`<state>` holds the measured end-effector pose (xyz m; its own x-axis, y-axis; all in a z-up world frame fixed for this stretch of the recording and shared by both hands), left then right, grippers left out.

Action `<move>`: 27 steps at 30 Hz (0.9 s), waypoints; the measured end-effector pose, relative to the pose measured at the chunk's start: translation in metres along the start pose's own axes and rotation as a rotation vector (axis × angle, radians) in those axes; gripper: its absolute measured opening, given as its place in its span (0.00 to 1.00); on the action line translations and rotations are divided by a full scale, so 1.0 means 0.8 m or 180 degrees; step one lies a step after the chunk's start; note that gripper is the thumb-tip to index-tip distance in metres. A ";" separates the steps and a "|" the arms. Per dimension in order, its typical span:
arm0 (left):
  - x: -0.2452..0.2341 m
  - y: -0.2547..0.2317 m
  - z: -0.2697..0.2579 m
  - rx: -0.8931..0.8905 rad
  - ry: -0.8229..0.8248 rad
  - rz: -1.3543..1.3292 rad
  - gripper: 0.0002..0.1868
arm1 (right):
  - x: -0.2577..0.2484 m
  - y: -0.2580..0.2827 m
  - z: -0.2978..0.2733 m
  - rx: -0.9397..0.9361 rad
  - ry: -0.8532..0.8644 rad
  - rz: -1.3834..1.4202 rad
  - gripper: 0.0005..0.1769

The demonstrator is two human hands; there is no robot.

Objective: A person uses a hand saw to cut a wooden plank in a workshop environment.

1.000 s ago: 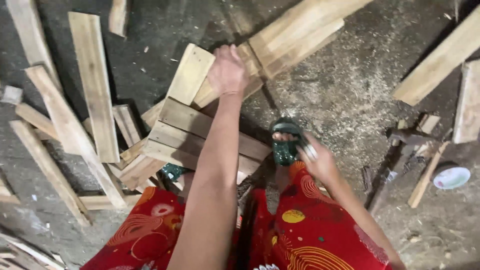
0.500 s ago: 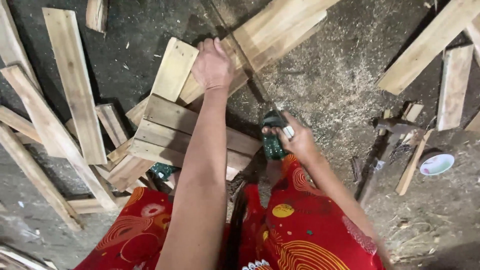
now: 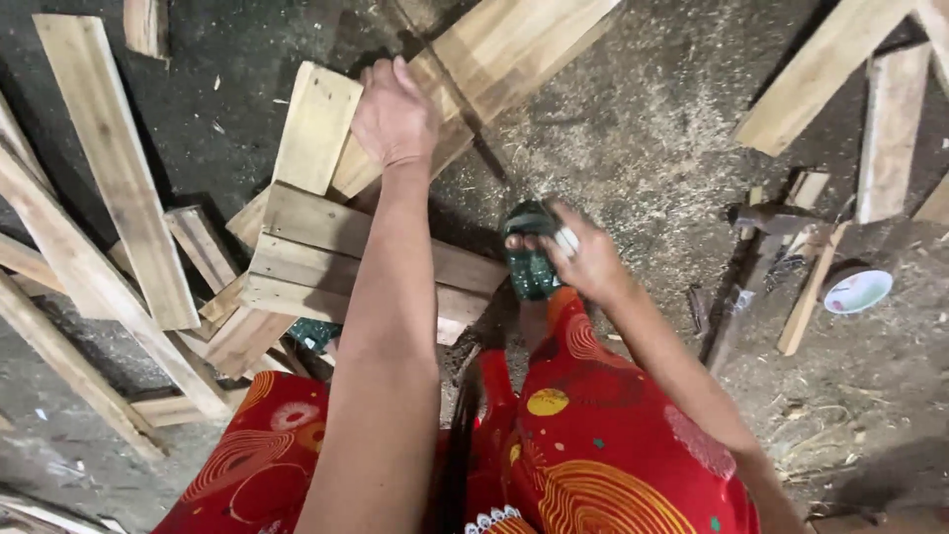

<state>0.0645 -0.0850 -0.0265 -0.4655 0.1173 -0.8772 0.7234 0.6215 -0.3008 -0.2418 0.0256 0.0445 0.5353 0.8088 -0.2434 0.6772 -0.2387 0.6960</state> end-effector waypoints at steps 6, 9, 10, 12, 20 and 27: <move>-0.010 0.001 0.010 0.0208 -0.0232 0.0167 0.24 | 0.033 -0.144 -0.117 0.0242 -0.0109 -0.0289 0.36; 0.015 0.008 0.010 -0.0113 0.0474 0.0008 0.29 | 0.003 -0.042 -0.039 -0.0522 -0.0238 -0.0569 0.25; 0.015 0.008 0.011 -0.0124 0.0385 -0.0090 0.29 | -0.005 -0.002 -0.004 -0.0238 -0.0025 -0.0357 0.27; 0.006 0.011 0.014 -0.0122 0.0272 -0.0172 0.29 | -0.009 0.040 0.021 0.0015 0.0174 -0.0127 0.29; 0.018 0.015 0.019 -0.0105 0.0412 -0.0159 0.27 | 0.019 -0.096 -0.089 0.0687 0.0108 -0.0049 0.34; 0.007 0.033 0.033 -0.0898 0.0865 -0.0495 0.36 | -0.035 -0.026 -0.060 0.0683 0.0255 -0.0111 0.30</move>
<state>0.0941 -0.0884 -0.0494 -0.7031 0.1819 -0.6875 0.4833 0.8313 -0.2744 -0.2951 0.0335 0.0691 0.4736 0.8567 -0.2045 0.7911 -0.3117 0.5263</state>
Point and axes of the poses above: each hand's wrist, its own z-axis towards the middle knuckle, its own x-axis out of the palm, y = z × x, the point moved 10 cm from there along z, towards the middle knuckle, and after that the axes turned 10 degrees about y, right-handed, at the moved point
